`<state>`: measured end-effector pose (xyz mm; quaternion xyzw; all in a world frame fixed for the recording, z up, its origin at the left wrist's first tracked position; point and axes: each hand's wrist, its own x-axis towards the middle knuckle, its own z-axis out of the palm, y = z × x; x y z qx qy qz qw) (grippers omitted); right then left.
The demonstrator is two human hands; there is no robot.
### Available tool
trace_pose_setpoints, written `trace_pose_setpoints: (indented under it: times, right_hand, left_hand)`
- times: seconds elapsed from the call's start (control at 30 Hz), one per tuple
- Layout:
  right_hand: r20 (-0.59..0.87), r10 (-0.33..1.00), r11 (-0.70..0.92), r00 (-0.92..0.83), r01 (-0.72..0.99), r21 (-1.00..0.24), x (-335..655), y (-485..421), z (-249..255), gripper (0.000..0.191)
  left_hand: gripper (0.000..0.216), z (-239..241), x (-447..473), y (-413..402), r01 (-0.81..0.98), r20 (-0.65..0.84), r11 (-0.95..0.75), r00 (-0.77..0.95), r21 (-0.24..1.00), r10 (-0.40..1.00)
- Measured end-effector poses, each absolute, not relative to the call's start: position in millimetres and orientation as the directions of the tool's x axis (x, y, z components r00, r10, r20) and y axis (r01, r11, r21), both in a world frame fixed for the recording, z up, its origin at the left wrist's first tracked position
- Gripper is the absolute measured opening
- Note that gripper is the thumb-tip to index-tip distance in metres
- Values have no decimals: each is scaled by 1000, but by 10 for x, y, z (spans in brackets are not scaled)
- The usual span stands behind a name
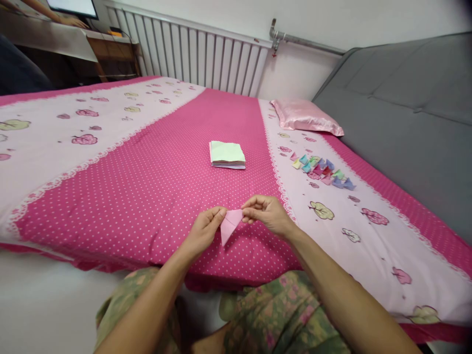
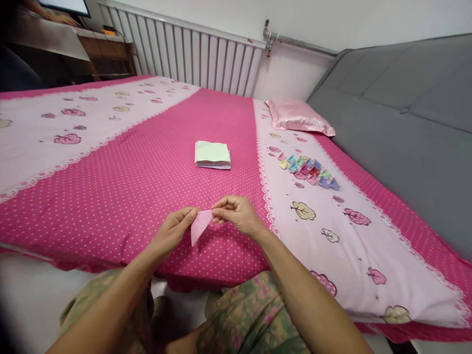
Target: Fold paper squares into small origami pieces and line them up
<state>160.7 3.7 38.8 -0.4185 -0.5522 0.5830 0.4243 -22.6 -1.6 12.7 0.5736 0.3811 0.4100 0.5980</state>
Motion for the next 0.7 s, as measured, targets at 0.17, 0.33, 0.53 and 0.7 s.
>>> trace_pose_setpoints:
  times: [0.17, 0.33, 0.53, 0.7]
  right_hand:
    - [-30, 955, -30, -295, 4, -1000, 1630, 30, 386, 20]
    - [-46, 960, -32, -275, 56, -998, 1616, 8, 400, 21]
    - [25, 973, 45, -230, 81, -996, 1597, 7, 392, 18]
    - [93, 976, 118, -197, 119, -986, 1582, 17, 395, 17]
  left_hand:
    - [34, 146, -222, -22, -22, 23, -16, 354, 1000, 935]
    - [34, 147, -229, -25, 12, 37, -45, 358, 999, 933]
    - [33, 108, -230, -10, 94, 100, -142, 358, 985, 929]
    - [31, 81, -234, -28, 231, 181, -270, 343, 935, 922]
